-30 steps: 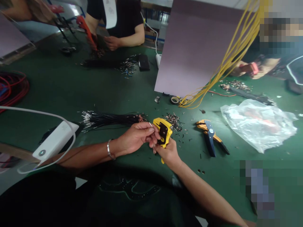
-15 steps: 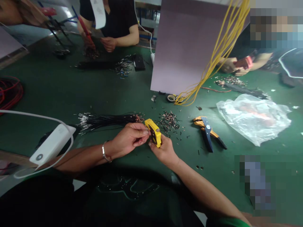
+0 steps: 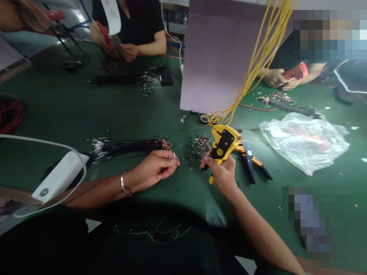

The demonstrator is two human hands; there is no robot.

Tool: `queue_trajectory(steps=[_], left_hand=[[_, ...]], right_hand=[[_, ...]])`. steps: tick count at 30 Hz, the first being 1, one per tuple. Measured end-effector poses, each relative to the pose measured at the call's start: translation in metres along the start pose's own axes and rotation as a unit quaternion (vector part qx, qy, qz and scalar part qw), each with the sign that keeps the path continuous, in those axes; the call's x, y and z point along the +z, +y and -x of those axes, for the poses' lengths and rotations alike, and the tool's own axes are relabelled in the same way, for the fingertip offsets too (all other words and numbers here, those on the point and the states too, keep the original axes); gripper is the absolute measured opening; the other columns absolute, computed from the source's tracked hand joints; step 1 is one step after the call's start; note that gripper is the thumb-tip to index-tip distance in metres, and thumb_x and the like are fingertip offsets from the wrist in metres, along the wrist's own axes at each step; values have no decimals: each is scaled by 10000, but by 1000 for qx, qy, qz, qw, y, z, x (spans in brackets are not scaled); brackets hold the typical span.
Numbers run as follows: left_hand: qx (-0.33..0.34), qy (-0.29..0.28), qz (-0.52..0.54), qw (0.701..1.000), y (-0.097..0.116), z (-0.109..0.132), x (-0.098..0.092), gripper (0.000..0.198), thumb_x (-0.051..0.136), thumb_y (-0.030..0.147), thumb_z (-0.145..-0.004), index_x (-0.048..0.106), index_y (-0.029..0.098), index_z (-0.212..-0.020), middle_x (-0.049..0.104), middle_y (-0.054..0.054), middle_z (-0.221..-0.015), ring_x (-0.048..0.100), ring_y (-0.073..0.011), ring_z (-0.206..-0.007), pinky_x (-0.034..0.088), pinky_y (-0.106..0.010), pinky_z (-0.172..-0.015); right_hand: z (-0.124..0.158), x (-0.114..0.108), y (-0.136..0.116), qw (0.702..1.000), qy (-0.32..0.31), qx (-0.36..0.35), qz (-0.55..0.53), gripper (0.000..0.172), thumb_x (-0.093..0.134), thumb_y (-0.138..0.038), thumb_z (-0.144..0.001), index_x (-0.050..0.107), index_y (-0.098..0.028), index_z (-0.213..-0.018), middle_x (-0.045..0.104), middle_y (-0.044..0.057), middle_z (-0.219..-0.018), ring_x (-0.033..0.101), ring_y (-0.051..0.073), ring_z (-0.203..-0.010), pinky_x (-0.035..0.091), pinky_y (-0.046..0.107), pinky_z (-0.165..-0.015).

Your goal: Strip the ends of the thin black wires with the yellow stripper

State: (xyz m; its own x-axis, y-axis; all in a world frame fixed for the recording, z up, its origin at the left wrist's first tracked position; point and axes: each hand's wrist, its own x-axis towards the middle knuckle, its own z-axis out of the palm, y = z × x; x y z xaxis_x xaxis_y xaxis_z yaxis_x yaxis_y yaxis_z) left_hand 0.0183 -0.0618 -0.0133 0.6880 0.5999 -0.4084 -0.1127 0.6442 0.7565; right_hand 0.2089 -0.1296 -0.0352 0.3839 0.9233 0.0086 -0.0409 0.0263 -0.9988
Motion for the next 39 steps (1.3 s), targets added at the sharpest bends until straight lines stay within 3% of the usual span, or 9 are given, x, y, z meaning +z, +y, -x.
queue_trajectory(steps=[4, 10, 16, 22, 28, 33, 39], left_hand=[[53, 12, 27, 998, 17, -2, -4, 82, 657, 178, -744, 635, 101, -724, 489, 11, -493, 390, -45, -408, 169, -172, -358], [40, 7, 48, 998, 21, -4, -8, 87, 655, 179, -747, 632, 98, -726, 496, 8, -514, 391, -40, -413, 180, -156, -349], [32, -2, 56, 998, 13, -5, -6, 57, 644, 154, -741, 632, 98, -733, 502, 6, -511, 406, -43, -407, 194, -156, -349], [46, -3, 60, 997, 22, -1, -7, 78, 648, 171, -751, 637, 97, -728, 505, 6, -520, 410, -40, -407, 199, -154, -351], [77, -12, 52, 996, 28, 2, -10, 74, 641, 172, -760, 647, 103, -734, 500, 10, -517, 411, -42, -407, 195, -158, -355], [96, -7, 32, 995, 29, 3, -10, 87, 651, 190, -764, 649, 106, -740, 505, 13, -514, 414, -45, -407, 202, -161, -356], [76, 15, 56, 995, 26, 1, -7, 80, 637, 177, -776, 642, 106, -739, 508, 13, -524, 421, -48, -410, 211, -171, -359]], right_hand=[[3, 4, 9, 996, -77, 34, 15, 172, 728, -294, -700, 598, -193, -750, 617, -6, -553, 576, 171, -509, 490, 330, -550], [10, 24, 20, 986, -142, 75, -42, 244, 755, -362, -690, 608, -194, -789, 644, 13, -642, 615, 197, -595, 533, 373, -637], [12, 27, 12, 983, -126, 97, -89, 301, 802, -337, -622, 614, -206, -818, 644, 8, -722, 636, 199, -647, 542, 379, -702], [8, 17, 7, 984, -124, 125, 0, 284, 745, -269, -656, 593, -177, -877, 651, 15, -719, 600, 173, -623, 495, 320, -620], [6, 16, 10, 983, -144, 115, -17, 285, 694, -268, -687, 595, -162, -931, 655, 23, -729, 601, 172, -613, 479, 310, -588], [10, 19, 4, 977, -162, 135, 34, 279, 689, -251, -664, 589, -165, -910, 643, 17, -731, 577, 167, -624, 452, 298, -578], [13, 19, 2, 975, -160, 141, -62, 336, 679, -195, -618, 608, -168, -945, 666, 19, -753, 622, 186, -646, 493, 339, -649]])
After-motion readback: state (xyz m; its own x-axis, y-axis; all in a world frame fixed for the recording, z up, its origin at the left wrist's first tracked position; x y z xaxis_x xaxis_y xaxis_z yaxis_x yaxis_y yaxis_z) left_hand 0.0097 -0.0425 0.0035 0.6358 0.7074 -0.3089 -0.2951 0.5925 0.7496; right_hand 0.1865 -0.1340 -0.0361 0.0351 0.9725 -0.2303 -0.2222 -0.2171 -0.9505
